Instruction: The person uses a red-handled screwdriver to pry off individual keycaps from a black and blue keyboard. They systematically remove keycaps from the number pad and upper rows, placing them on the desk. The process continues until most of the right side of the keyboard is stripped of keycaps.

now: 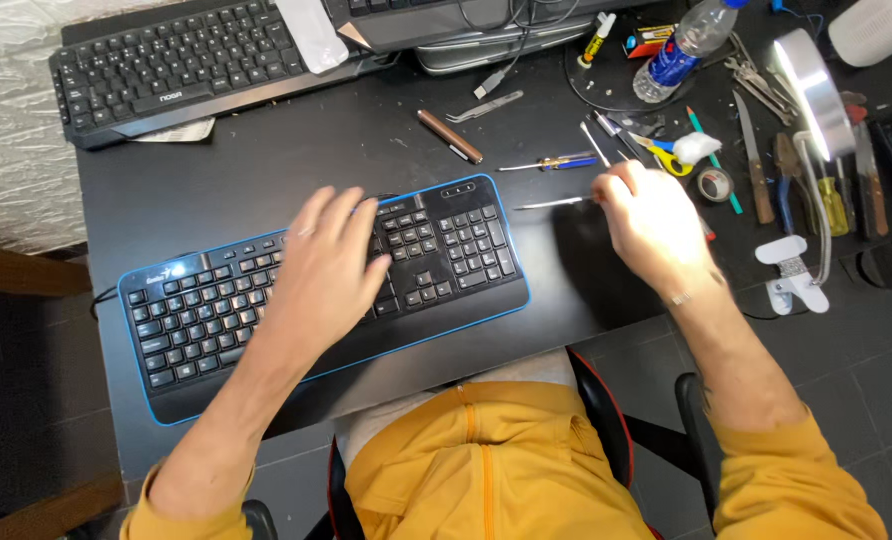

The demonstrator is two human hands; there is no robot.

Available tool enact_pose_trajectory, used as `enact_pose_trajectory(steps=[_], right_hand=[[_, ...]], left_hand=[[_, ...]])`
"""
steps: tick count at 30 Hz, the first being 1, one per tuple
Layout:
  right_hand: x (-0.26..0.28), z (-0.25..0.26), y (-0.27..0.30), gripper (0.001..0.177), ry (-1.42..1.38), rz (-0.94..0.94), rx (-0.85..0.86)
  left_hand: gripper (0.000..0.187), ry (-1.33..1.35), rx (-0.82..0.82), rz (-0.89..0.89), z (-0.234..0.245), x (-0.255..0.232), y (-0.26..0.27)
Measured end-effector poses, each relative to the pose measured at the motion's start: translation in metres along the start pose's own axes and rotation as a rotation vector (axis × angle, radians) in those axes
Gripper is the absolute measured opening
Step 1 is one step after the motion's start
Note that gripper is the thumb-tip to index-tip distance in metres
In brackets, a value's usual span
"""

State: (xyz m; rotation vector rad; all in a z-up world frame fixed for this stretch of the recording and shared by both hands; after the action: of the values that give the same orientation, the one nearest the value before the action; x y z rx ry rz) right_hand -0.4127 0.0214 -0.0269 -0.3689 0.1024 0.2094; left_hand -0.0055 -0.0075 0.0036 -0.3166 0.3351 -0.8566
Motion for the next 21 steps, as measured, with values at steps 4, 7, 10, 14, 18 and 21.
enact_pose_trajectory(steps=[4,7,10,14,18,21], right_hand=[[0.048,0.065,-0.001,0.017,-0.078,-0.008,0.074],[0.087,0.098,-0.009,0.018,-0.149,0.012,0.075],[0.113,0.101,-0.013,0.018,-0.145,0.052,0.014],[0.136,0.096,-0.02,0.02,-0.069,0.036,0.034],[0.149,0.094,-0.026,0.021,0.012,0.034,0.171],[0.159,0.103,-0.039,0.024,0.031,0.048,0.243]], left_hand=[[0.063,0.079,0.088,-0.022,-0.057,0.021,-0.031],[0.063,0.131,0.261,0.024,-0.084,0.031,-0.044],[0.062,0.144,0.303,0.039,-0.099,0.037,-0.049],[0.048,0.188,0.338,0.119,-0.078,0.036,-0.055],[0.025,0.292,0.38,0.187,-0.061,0.028,-0.058],[0.022,0.298,0.391,0.186,-0.06,0.029,-0.056]])
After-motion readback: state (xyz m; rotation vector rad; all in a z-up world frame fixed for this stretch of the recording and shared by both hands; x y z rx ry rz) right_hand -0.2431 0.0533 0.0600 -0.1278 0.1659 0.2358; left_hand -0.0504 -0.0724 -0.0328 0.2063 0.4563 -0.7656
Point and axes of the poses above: each hand's wrist, its own y-axis away from the middle knuckle, its own z-axis out of the back of the hand, x = y × z, the point moved 1 cm from there along -y, towards the middle knuckle, and after that the axes turned 11 degrees about -z, right-handed, at the moved point
